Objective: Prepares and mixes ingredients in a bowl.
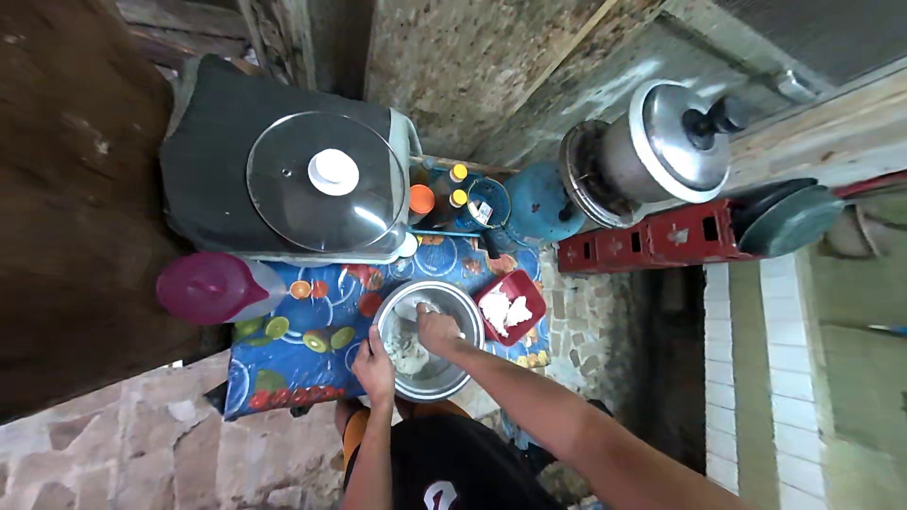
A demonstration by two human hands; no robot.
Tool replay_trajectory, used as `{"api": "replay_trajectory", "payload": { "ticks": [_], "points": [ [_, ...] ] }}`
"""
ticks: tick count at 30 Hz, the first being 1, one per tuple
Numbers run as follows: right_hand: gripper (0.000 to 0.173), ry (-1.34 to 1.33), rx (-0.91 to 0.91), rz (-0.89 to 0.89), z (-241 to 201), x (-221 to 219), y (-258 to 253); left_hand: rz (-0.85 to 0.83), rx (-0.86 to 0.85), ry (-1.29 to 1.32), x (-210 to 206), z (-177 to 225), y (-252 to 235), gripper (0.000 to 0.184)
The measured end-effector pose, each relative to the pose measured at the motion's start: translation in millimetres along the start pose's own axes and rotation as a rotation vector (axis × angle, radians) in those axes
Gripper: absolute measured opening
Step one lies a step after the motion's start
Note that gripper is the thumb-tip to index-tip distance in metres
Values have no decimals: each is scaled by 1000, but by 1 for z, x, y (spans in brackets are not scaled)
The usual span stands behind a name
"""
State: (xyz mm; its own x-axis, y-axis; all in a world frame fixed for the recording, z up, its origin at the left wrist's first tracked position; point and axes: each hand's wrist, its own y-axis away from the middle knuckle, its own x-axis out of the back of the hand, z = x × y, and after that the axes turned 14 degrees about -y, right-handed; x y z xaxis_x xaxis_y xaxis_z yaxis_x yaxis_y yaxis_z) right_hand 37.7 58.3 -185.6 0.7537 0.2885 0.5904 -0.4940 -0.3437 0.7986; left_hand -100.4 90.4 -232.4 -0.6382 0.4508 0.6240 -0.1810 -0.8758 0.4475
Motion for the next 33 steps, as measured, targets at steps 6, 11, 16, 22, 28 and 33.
{"api": "replay_trajectory", "payload": {
  "ticks": [6,11,16,22,28,33],
  "points": [
    [50,145,89,-79,-16,-16,8,-4,3,7,-2,-3,-1,57],
    [48,216,124,-92,-17,-18,7,22,-15,-6,-2,-3,-2,57],
    [53,240,144,-146,-6,-31,13,26,-16,-3,-1,-4,-2,58],
    [61,205,95,-173,7,-38,41,4,-16,5,1,-3,-1,58],
    [53,-193,-169,63,24,9,3,-43,-26,17,3,-3,-5,57],
    [66,-387,-237,-23,-10,4,-9,-74,-65,44,4,0,-5,53]
  ]
}}
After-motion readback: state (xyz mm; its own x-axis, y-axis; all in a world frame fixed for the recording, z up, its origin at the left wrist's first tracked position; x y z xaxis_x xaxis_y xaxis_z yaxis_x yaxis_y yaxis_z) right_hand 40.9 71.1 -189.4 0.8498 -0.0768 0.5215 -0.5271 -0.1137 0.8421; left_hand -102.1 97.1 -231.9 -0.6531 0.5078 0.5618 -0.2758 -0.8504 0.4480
